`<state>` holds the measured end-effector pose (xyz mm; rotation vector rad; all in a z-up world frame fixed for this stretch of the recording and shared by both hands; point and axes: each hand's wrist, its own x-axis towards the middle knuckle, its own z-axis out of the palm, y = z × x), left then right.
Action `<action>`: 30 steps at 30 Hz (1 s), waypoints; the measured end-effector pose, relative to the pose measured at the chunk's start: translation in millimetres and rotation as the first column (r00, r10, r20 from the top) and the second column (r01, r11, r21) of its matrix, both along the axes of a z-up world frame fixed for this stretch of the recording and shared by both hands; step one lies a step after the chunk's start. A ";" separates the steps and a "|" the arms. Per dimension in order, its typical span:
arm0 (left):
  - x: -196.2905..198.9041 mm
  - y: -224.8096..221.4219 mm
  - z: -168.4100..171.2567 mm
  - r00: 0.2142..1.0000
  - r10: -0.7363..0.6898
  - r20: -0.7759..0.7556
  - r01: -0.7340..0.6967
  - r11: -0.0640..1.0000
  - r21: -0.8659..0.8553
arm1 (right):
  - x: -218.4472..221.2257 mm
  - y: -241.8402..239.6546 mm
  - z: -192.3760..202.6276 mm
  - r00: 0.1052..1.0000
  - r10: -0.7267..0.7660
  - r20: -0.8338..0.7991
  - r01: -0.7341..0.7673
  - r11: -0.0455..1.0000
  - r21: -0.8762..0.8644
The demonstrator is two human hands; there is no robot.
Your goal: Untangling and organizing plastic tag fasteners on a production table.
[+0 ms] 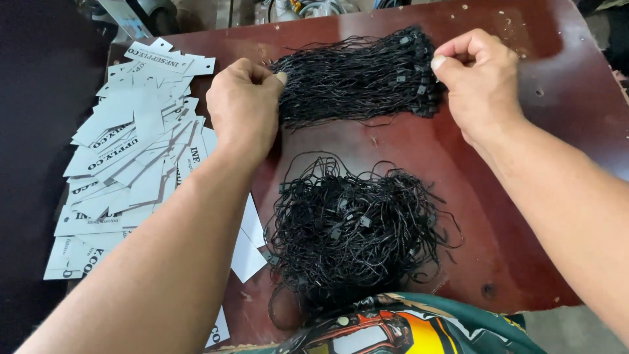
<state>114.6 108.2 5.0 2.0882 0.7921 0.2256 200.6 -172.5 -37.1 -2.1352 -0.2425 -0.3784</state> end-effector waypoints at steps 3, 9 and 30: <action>4.7 3.2 -8.3 1.000 -0.014 -0.008 0.014 0.999 0.037 | 5.0 1.8 -5.8 0.998 -0.056 0.022 0.056 0.998 -0.003; 11.2 5.8 -17.8 0.999 -0.011 -0.042 0.013 0.999 0.046 | 5.0 5.7 -10.7 0.995 -0.095 0.019 0.096 0.995 -0.022; 3.8 9.3 -16.9 0.999 -0.049 0.009 0.049 0.998 0.035 | -10.3 -5.7 -6.0 0.983 -0.064 0.173 0.052 0.996 0.073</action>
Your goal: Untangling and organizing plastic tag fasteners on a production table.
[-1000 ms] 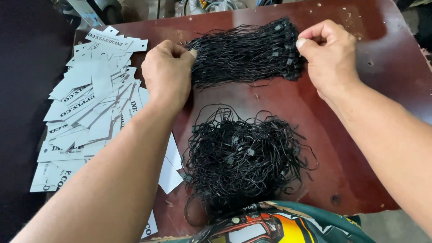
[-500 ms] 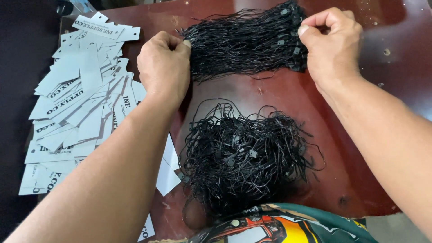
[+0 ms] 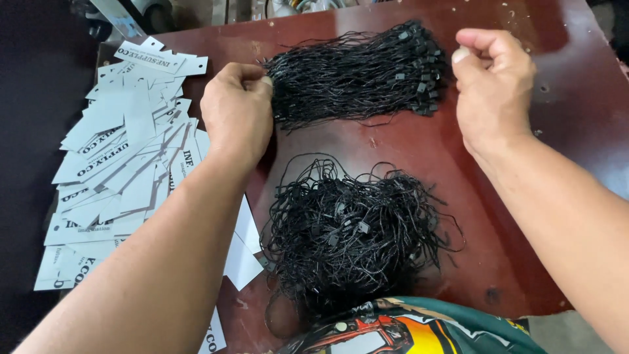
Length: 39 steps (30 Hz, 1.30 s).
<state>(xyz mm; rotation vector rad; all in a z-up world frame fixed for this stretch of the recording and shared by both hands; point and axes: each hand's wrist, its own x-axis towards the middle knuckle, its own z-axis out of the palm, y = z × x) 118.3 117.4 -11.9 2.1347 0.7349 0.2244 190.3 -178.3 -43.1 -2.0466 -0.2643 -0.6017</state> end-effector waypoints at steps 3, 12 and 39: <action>-11.8 0.9 -2.3 0.983 0.010 0.183 -0.015 1.000 0.026 | -45.5 -6.8 23.5 0.993 -0.018 -0.114 0.027 0.997 0.077; -112.0 -74.1 13.0 0.791 -0.449 0.416 0.387 0.893 0.228 | -159.4 -38.4 25.4 0.937 0.266 -0.228 -0.328 0.895 -0.301; -130.0 -88.0 -14.9 0.775 -0.522 0.356 0.427 0.848 0.313 | -165.2 -35.7 20.8 0.926 0.351 -0.137 -0.376 0.847 -0.376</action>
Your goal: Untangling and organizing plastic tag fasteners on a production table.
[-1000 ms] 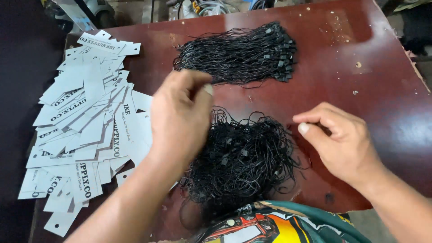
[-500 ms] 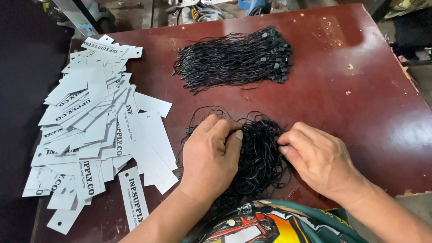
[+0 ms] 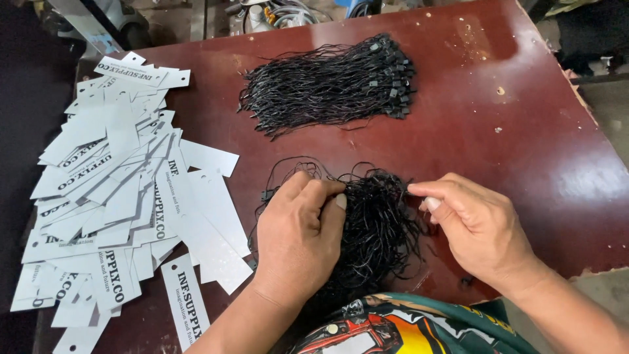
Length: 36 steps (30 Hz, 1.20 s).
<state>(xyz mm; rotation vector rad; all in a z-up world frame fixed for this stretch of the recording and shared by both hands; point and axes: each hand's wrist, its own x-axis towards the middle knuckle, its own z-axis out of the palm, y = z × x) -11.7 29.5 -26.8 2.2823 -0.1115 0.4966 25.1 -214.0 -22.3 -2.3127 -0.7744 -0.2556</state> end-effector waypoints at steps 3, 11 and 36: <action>-0.5 0.1 -0.3 1.000 -0.012 0.002 0.012 1.000 -0.014 | -2.2 -3.3 -4.2 0.996 -0.057 -0.062 0.058 0.998 0.013; 0.7 0.4 -0.3 1.000 -0.010 0.001 0.010 1.000 -0.017 | 0.7 -2.0 4.0 0.989 -0.100 0.105 0.089 0.991 0.096; 19.6 -17.3 49.9 0.867 -0.232 -0.441 0.029 0.907 -0.421 | 55.7 31.5 90.6 0.994 -0.043 -0.104 0.077 0.933 0.351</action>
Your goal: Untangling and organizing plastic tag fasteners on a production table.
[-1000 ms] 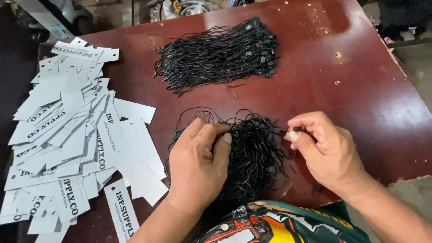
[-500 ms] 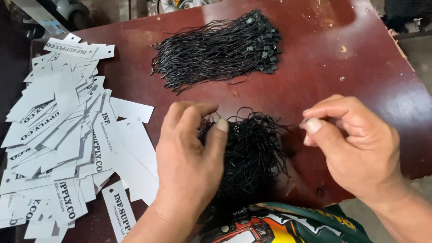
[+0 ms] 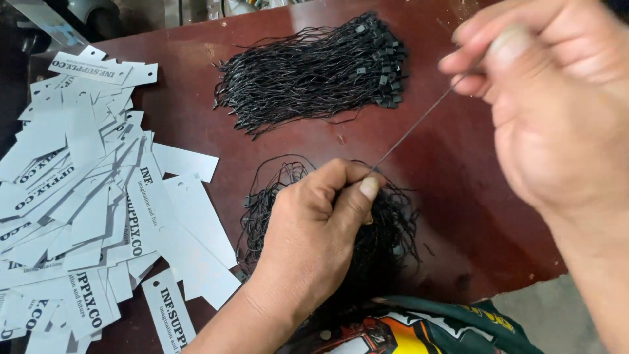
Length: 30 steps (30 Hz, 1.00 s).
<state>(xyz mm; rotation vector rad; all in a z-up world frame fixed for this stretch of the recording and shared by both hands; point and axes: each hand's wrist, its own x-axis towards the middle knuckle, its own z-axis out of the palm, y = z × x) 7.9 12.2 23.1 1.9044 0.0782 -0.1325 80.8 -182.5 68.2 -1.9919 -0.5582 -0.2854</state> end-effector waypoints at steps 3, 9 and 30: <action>-0.2 3.3 0.6 1.000 0.024 -0.017 -0.024 0.999 0.030 | 26.2 -30.2 -16.5 0.949 -0.112 -0.296 0.219 0.907 0.359; -3.4 1.0 8.7 0.890 0.004 0.457 -0.096 0.979 0.178 | 3.8 -27.1 -11.4 0.995 -0.024 -0.101 0.033 0.995 0.089; 0.4 63.8 8.5 0.858 0.423 -0.293 -0.331 0.889 0.316 | 3.9 -4.1 -82.0 0.868 -0.122 -0.481 0.134 0.991 -0.009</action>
